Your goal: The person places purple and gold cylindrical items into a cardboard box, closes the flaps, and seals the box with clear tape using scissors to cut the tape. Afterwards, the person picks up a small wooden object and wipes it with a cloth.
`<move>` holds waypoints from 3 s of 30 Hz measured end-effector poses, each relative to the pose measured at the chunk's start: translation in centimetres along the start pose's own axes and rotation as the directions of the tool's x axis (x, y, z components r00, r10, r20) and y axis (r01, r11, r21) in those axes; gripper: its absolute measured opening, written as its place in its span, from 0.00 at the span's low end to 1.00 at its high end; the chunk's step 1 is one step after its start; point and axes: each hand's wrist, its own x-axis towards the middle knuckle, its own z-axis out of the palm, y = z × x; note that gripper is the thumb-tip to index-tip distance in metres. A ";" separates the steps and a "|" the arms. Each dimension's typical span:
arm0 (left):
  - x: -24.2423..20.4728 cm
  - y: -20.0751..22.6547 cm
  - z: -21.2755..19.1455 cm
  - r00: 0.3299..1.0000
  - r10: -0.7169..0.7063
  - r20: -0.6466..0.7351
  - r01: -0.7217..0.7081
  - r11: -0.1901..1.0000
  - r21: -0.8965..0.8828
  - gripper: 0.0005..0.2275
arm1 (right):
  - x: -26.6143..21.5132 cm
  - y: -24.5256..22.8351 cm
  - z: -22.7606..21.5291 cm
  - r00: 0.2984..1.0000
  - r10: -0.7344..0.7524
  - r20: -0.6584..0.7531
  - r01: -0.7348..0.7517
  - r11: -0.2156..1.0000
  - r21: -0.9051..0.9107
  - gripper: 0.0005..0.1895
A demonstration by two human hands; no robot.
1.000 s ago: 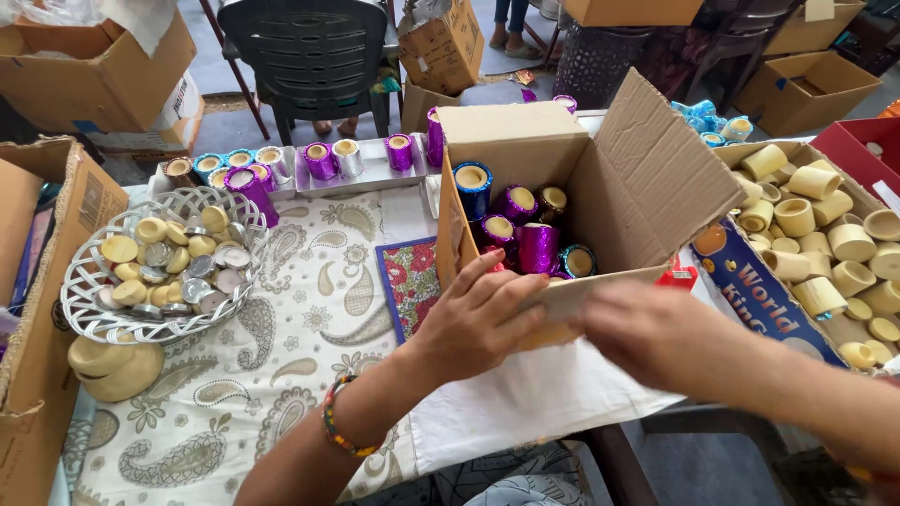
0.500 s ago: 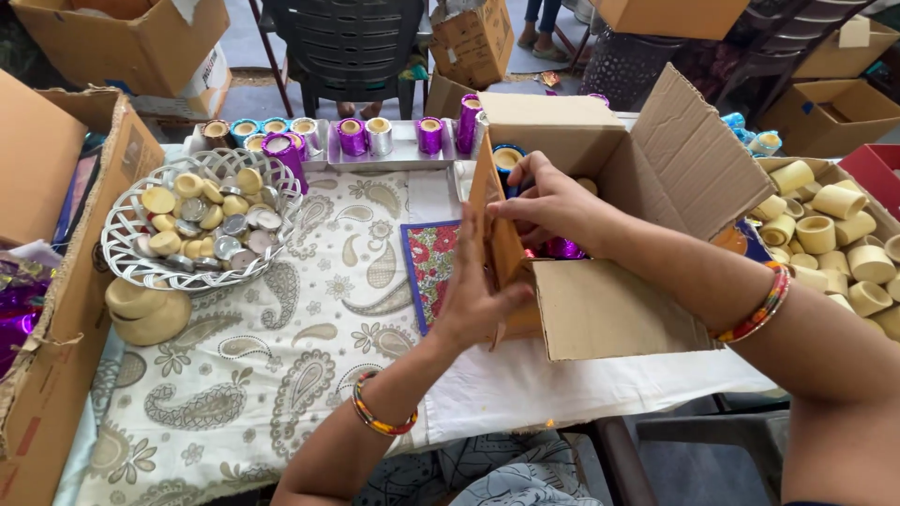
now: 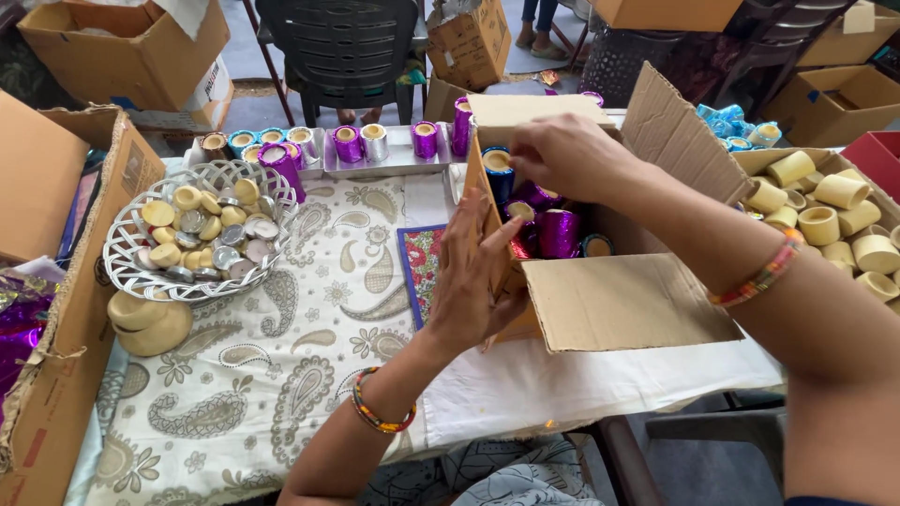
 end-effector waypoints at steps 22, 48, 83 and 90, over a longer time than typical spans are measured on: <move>0.0 -1.0 1.0 0.991 0.094 0.095 -0.093 0.996 -0.013 0.35 | -2.3 4.7 -2.6 0.910 0.313 0.272 -0.295 0.950 -0.105 0.34; -2.4 -1.2 2.1 0.853 0.512 0.099 -0.522 0.840 0.148 0.18 | 0.3 -6.1 3.5 0.740 0.371 0.561 -0.665 0.280 0.692 0.48; 0.3 -1.3 1.1 0.907 0.422 0.019 -0.420 0.898 0.132 0.19 | 0.1 -2.2 6.2 0.735 0.036 0.677 -0.678 0.046 0.734 0.41; -0.4 -2.1 1.8 0.906 0.423 0.003 -0.418 0.893 0.167 0.18 | 0.4 -3.5 5.7 0.723 0.199 0.662 -0.688 0.113 0.717 0.42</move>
